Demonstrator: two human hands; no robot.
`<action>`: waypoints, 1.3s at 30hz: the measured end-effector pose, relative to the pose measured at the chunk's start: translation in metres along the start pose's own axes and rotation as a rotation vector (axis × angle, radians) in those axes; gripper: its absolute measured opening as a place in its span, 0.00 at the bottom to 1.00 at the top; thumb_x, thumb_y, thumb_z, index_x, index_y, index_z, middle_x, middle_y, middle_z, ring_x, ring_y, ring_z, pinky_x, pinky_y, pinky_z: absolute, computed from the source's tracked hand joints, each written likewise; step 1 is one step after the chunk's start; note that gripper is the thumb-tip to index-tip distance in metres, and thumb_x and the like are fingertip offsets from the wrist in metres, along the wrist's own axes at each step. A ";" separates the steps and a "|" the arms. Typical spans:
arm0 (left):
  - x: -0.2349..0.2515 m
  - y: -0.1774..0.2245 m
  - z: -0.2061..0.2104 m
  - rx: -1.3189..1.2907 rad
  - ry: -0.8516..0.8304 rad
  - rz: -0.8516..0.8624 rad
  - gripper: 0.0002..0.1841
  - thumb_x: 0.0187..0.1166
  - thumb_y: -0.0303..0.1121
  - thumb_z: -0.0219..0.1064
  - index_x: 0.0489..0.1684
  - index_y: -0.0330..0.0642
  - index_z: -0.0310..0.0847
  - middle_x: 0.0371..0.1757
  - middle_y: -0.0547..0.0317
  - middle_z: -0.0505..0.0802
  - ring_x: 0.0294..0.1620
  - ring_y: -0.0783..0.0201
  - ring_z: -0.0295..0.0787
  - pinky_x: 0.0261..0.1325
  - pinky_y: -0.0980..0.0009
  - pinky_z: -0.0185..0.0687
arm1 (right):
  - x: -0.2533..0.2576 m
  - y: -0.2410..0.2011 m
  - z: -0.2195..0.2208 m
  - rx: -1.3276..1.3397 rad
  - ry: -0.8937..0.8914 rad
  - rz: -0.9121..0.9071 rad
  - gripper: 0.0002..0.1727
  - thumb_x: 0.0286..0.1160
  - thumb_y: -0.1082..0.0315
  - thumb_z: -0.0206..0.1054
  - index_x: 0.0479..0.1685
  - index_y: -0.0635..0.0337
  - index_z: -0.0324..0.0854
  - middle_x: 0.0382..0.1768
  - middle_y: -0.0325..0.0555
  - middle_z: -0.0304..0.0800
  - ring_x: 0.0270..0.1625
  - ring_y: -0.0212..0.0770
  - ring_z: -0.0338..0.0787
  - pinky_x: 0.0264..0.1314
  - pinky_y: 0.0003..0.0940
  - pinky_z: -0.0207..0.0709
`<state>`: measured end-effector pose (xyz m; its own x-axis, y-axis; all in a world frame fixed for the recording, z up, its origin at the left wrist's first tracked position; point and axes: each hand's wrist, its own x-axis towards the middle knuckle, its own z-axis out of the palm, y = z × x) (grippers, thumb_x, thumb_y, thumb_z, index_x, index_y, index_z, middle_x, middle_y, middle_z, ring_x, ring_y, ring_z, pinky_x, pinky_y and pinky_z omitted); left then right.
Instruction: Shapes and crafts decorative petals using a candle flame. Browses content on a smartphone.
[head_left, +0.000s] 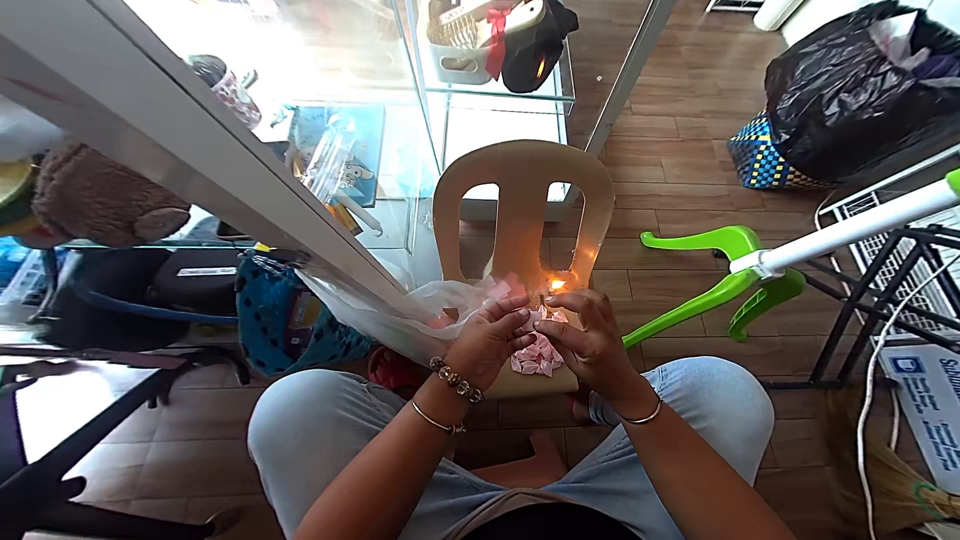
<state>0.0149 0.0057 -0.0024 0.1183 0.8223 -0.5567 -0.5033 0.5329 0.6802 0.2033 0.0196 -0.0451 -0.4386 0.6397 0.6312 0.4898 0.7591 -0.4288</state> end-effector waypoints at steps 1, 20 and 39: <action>0.000 0.000 -0.001 0.000 -0.001 0.008 0.11 0.86 0.21 0.59 0.61 0.35 0.78 0.41 0.54 0.90 0.34 0.65 0.91 0.44 0.70 0.91 | 0.000 0.000 0.000 -0.001 -0.001 -0.001 0.08 0.78 0.66 0.71 0.45 0.45 0.96 0.60 0.46 0.88 0.72 0.48 0.78 0.76 0.45 0.68; -0.004 -0.009 -0.002 0.415 -0.069 0.378 0.12 0.76 0.17 0.69 0.55 0.34 0.83 0.40 0.57 0.93 0.38 0.68 0.91 0.50 0.71 0.90 | 0.001 -0.015 0.005 0.565 0.068 0.576 0.04 0.70 0.67 0.75 0.35 0.58 0.91 0.59 0.45 0.83 0.61 0.33 0.84 0.58 0.24 0.83; 0.000 -0.005 0.000 0.038 -0.100 0.046 0.16 0.94 0.29 0.47 0.70 0.34 0.75 0.46 0.50 0.92 0.44 0.59 0.94 0.53 0.63 0.91 | 0.010 -0.014 -0.007 0.857 0.103 0.782 0.01 0.69 0.73 0.73 0.35 0.59 0.87 0.61 0.42 0.81 0.56 0.30 0.86 0.53 0.24 0.86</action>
<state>0.0173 0.0029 -0.0061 0.1814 0.8610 -0.4752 -0.4774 0.4996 0.7228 0.1975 0.0143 -0.0283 -0.1590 0.9867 0.0339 -0.0872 0.0202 -0.9960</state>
